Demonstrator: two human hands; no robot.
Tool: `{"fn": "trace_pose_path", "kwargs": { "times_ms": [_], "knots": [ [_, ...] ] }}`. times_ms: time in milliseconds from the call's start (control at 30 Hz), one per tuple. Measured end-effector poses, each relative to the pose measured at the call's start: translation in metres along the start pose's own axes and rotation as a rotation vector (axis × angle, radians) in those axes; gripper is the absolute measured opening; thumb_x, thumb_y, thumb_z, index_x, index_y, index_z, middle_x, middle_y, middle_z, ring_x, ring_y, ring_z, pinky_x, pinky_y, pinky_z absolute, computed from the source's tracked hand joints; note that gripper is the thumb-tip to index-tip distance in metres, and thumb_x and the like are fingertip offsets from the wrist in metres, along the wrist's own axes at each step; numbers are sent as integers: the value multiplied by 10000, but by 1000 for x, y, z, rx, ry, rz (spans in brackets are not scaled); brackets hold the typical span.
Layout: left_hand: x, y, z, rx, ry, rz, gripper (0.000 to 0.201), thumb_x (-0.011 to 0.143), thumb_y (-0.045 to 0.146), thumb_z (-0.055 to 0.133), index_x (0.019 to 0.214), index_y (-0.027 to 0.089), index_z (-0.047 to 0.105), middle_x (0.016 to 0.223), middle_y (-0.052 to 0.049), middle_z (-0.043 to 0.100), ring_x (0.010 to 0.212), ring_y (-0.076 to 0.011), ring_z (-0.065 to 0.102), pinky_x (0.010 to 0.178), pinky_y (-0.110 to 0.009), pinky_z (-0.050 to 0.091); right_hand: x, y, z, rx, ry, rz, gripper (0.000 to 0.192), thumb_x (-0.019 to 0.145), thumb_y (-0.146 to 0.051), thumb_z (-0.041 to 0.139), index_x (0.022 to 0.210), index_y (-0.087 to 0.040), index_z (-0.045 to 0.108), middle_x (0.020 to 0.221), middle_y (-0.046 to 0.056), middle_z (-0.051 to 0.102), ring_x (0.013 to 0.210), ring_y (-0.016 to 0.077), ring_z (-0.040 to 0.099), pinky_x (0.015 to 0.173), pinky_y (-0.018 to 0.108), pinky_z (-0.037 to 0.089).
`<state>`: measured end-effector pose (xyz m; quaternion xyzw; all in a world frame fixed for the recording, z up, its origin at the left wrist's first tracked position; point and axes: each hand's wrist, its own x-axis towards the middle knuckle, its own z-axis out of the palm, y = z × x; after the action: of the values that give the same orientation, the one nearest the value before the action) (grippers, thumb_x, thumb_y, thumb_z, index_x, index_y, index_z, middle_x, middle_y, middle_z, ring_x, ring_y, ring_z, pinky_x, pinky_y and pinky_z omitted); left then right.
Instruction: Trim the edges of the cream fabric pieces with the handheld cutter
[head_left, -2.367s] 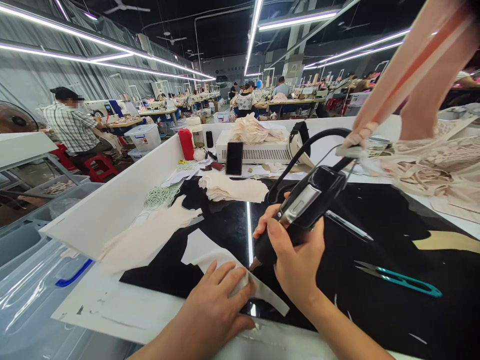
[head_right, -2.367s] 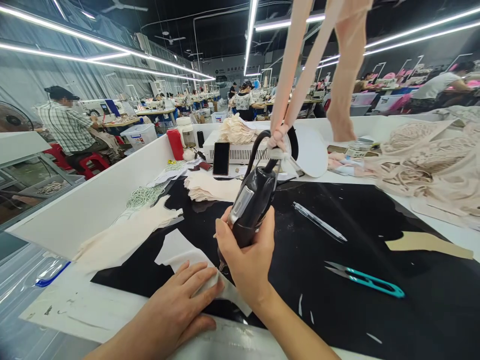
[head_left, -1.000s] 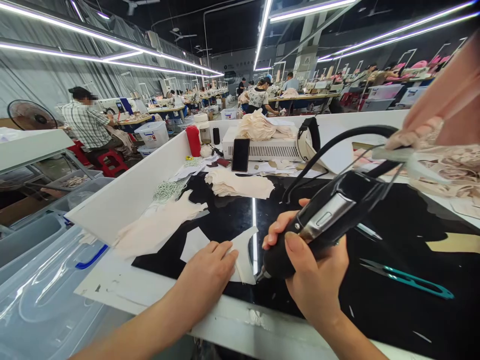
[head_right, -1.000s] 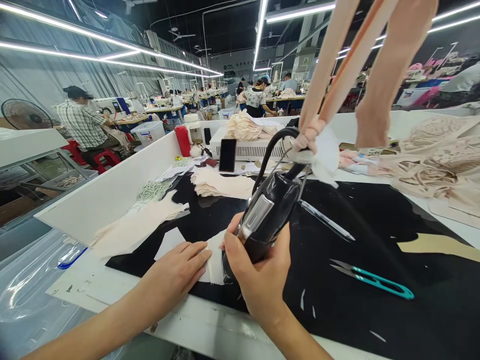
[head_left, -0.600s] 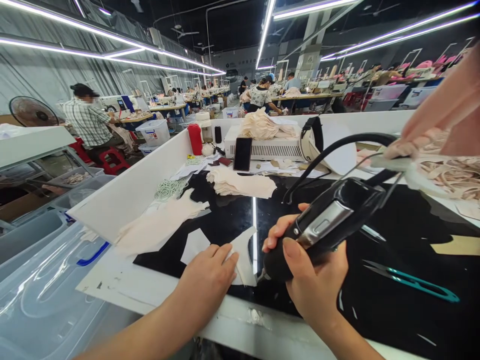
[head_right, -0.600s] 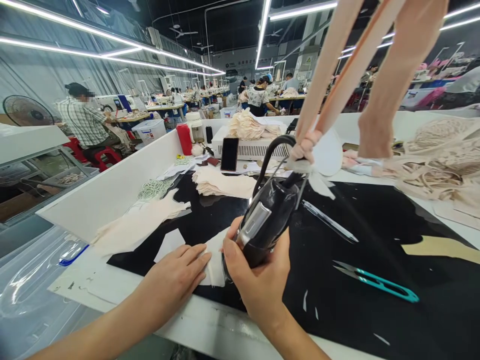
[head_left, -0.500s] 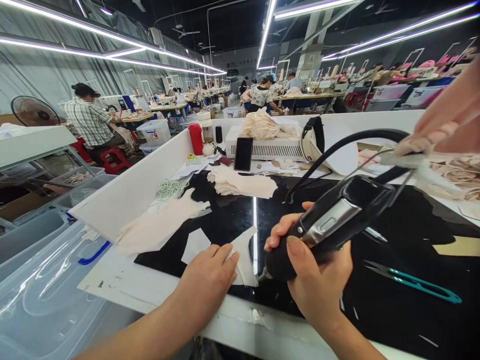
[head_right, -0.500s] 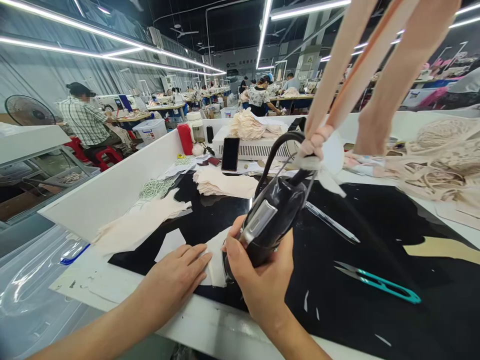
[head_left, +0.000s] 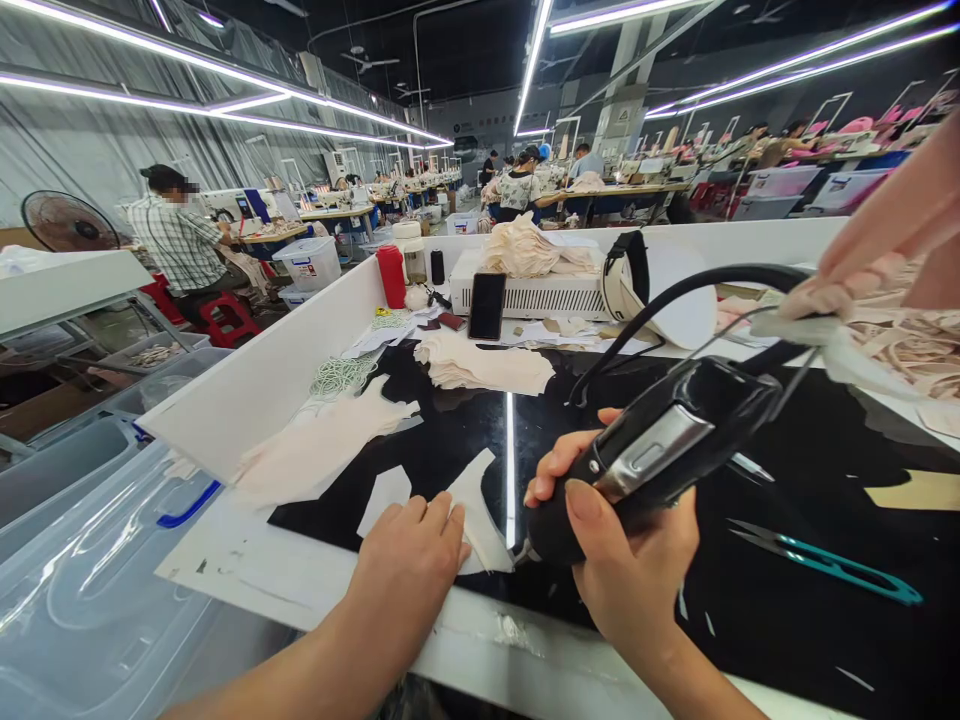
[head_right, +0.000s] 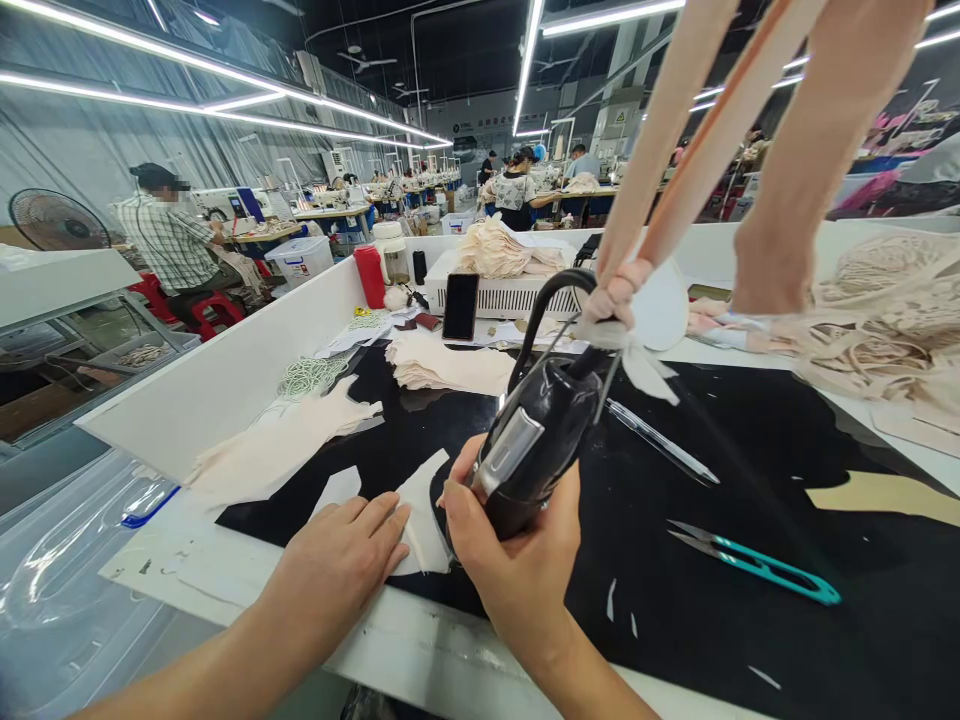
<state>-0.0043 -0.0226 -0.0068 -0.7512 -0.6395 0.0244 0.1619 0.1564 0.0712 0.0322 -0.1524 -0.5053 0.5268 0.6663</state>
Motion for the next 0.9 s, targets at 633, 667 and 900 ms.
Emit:
{"fn": "trace_pose_path", "kwargs": {
  "times_ms": [633,667,900],
  "knots": [
    [5,6,6,-525,248,400,221,1094,67,445,1236,108,610,1063,-106,742,1063,-210,718,955,-322,626,0,-5,0,-10,13,17,273,888,-247,824,1038,-269,596,838,-32,703,598,138,660,559,304,587],
    [4,5,7,-536,244,389,225,1097,79,450,1257,115,604,1087,-108,745,1085,-210,715,974,-326,623,0,-5,0,-13,15,21,282,888,-246,823,1052,-270,595,833,-32,701,593,141,660,542,299,578],
    [2,2,13,-518,274,363,240,1086,92,491,1284,132,622,1195,-124,733,1171,-232,692,1064,-377,590,-1,-4,1,-9,28,31,361,875,-225,819,1148,-281,589,836,-27,696,599,162,667,478,289,562]
  ]
}}
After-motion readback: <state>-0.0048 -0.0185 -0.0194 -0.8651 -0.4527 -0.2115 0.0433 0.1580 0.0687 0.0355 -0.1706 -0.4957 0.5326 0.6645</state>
